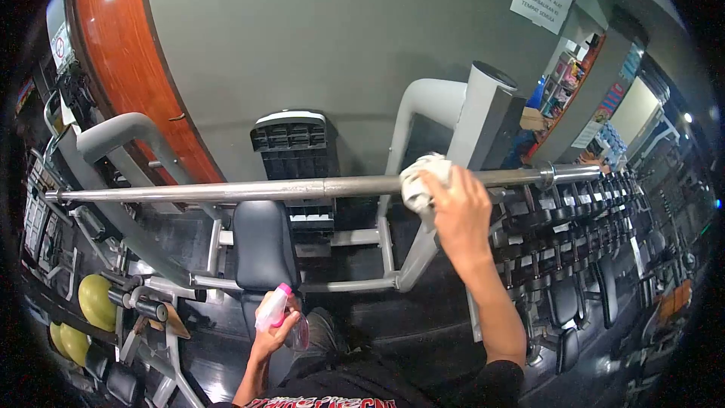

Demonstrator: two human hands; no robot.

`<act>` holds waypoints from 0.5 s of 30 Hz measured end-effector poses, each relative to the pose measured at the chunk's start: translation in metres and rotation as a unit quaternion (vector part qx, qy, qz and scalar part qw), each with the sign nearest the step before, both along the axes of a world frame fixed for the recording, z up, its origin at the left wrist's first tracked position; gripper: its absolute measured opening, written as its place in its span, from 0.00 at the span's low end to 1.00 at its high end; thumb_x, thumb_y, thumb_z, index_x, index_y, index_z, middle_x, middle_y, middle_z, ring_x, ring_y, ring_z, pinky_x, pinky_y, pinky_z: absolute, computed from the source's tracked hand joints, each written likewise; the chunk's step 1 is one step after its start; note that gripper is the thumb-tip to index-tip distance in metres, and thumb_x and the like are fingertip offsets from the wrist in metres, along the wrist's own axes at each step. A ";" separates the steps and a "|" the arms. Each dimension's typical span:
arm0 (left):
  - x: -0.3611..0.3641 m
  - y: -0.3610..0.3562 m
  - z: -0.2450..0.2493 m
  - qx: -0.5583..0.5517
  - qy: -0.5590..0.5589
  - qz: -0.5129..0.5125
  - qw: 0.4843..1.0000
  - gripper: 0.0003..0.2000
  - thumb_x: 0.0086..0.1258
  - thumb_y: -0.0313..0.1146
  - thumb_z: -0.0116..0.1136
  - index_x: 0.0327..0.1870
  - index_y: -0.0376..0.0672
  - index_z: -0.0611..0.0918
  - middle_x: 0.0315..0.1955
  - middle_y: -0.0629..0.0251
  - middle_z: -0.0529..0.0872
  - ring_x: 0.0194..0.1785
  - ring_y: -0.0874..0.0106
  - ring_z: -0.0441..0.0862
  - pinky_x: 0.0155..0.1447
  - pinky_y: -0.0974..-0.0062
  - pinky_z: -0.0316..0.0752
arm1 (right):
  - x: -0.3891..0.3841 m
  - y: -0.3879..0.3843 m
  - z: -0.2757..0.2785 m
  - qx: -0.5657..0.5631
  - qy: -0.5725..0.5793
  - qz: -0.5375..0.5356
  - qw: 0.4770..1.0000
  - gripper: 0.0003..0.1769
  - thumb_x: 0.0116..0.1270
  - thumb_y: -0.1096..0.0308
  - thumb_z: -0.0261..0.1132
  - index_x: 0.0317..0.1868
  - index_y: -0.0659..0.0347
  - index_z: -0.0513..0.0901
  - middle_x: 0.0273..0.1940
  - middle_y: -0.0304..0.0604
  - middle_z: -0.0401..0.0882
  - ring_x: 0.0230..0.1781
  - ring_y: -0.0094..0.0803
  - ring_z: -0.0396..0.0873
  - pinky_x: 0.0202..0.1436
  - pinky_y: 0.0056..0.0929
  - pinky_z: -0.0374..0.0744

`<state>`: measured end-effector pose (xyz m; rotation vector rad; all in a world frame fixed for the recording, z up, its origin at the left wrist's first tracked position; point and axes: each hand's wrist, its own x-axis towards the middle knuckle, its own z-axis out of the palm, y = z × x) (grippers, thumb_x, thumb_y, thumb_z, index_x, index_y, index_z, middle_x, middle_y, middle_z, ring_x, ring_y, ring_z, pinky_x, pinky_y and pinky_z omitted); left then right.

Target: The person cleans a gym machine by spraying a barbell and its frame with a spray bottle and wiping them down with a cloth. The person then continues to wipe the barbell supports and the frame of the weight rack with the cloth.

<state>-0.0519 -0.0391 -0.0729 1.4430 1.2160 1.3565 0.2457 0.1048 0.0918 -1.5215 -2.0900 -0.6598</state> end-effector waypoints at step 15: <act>0.029 -0.005 0.009 -0.027 -0.034 -0.035 0.998 0.11 0.59 0.22 0.64 0.41 0.36 0.78 0.33 0.66 0.79 0.36 0.77 0.76 0.43 0.78 0.72 | -0.028 -0.008 -0.020 0.001 0.387 0.186 0.903 0.29 0.50 0.89 0.55 0.53 0.57 0.78 0.47 0.50 0.83 0.54 0.48 0.80 0.59 0.39 0.76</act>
